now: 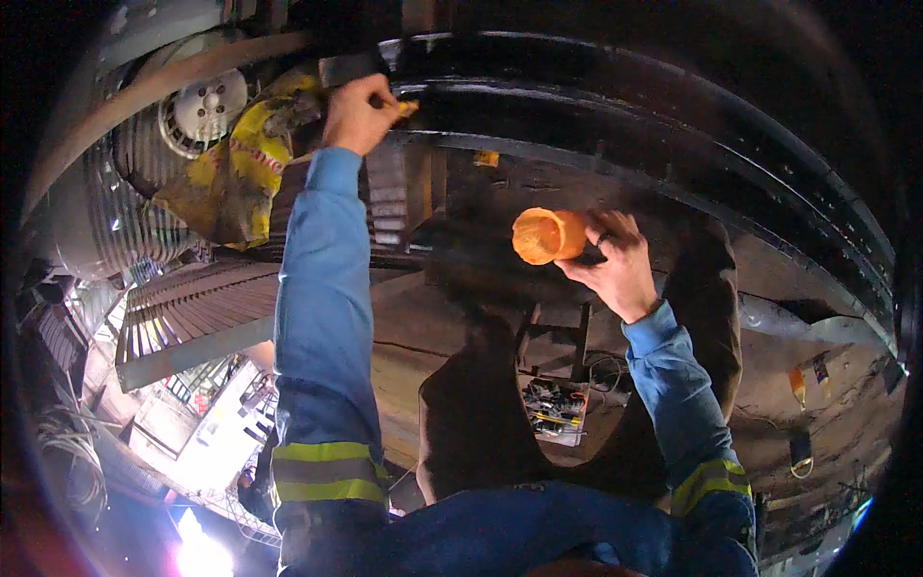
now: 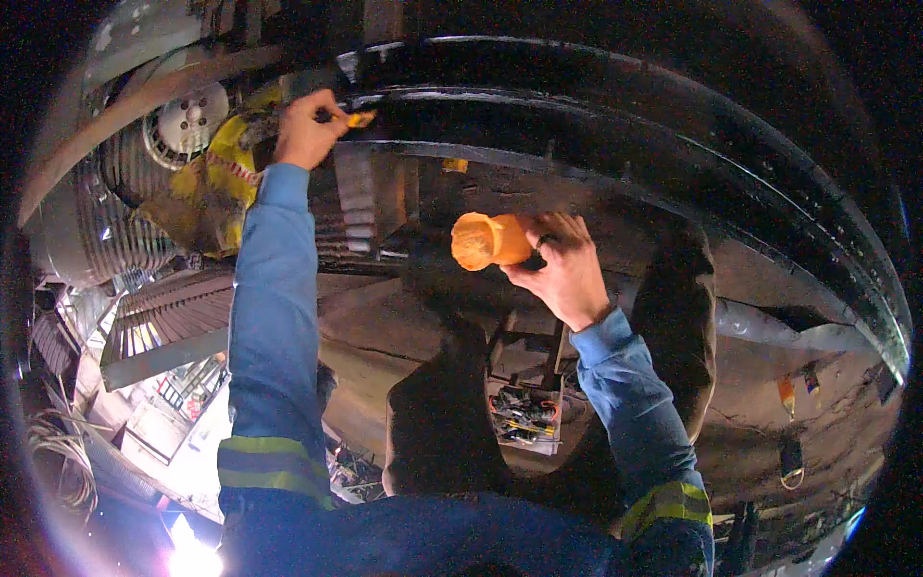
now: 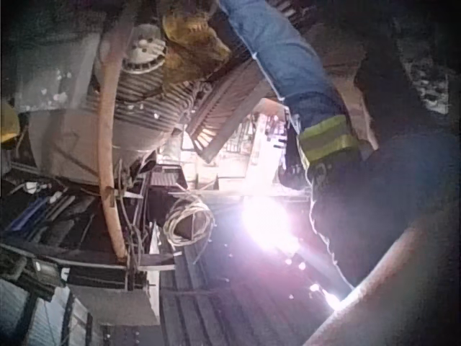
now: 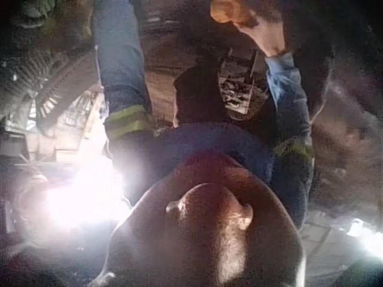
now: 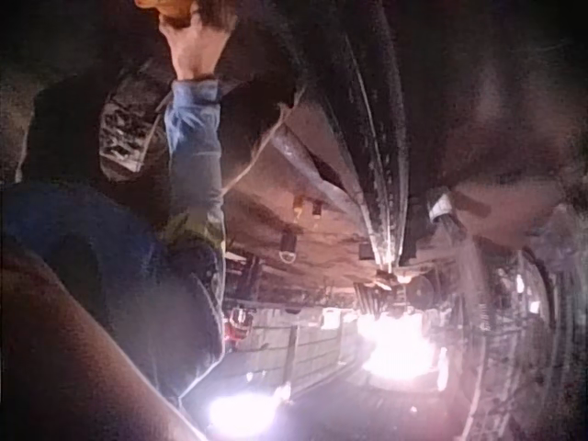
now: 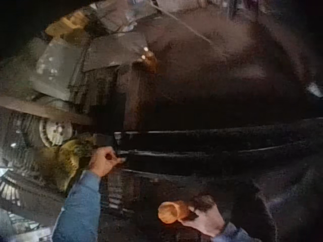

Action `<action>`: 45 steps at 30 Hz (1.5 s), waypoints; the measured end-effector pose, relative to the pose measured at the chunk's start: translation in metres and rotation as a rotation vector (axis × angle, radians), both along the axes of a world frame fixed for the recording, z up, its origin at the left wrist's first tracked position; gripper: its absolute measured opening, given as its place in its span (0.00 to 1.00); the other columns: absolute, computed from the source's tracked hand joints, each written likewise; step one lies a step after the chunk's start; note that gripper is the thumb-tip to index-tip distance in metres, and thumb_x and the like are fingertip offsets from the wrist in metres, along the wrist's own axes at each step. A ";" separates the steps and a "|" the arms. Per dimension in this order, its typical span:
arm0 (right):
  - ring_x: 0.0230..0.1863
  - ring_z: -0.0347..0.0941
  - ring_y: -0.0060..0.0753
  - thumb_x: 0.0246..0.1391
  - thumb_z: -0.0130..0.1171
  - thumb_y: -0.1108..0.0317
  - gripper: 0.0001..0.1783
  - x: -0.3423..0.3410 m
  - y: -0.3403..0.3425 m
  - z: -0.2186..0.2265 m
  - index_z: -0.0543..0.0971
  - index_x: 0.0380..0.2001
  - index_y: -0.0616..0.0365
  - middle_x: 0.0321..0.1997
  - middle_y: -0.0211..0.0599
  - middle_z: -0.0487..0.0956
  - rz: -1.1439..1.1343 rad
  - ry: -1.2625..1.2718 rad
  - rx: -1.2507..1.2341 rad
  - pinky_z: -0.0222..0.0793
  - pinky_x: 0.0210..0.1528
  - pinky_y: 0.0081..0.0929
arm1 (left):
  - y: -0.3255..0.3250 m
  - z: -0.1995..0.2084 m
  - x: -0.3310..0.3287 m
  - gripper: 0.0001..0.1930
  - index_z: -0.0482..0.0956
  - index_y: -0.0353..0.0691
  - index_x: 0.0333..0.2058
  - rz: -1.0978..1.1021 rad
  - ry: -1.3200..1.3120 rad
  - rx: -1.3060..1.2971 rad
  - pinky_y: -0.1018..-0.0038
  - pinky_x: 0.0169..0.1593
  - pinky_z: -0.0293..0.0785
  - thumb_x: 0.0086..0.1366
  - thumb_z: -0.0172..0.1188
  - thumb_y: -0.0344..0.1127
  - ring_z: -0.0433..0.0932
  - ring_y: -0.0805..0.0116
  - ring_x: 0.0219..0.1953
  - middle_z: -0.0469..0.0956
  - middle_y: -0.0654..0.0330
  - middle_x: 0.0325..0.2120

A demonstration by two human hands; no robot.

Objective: The person uses a yellow paintbrush to apply a dark liquid from an orange cup onto a large, curved metal surface. They repeatedly dip the brush into the cup and spread the substance along the seams and edges of the metal structure in a workshop environment.

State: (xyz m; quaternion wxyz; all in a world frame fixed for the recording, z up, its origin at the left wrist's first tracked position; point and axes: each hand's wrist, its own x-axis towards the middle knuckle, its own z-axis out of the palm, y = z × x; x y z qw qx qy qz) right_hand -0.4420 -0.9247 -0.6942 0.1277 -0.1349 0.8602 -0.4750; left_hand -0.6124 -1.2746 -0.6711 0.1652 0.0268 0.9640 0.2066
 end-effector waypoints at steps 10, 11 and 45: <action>0.44 0.73 0.45 0.29 0.76 0.64 0.33 -0.002 0.010 -0.001 0.78 0.45 0.56 0.43 0.40 0.77 0.033 -0.044 0.005 0.72 0.48 0.37 | 0.128 0.006 -0.014 0.07 0.76 0.33 0.28 0.314 -0.422 0.654 0.76 0.32 0.82 0.56 0.67 0.26 0.83 0.68 0.26 0.81 0.52 0.24; 0.44 0.73 0.45 0.29 0.76 0.64 0.33 0.000 0.010 0.000 0.78 0.46 0.56 0.44 0.40 0.77 0.032 -0.040 0.004 0.72 0.48 0.37 | 0.132 0.001 -0.010 0.06 0.77 0.32 0.28 0.338 -0.505 0.701 0.76 0.32 0.83 0.55 0.67 0.25 0.84 0.67 0.26 0.82 0.52 0.24; 0.44 0.75 0.45 0.23 0.75 0.69 0.33 0.002 -0.021 0.014 0.81 0.43 0.57 0.44 0.41 0.78 0.051 0.117 -0.069 0.74 0.46 0.34 | 0.095 0.109 0.151 0.08 0.75 0.32 0.26 -0.100 -0.015 0.702 0.74 0.34 0.74 0.50 0.67 0.20 0.80 0.66 0.31 0.79 0.55 0.26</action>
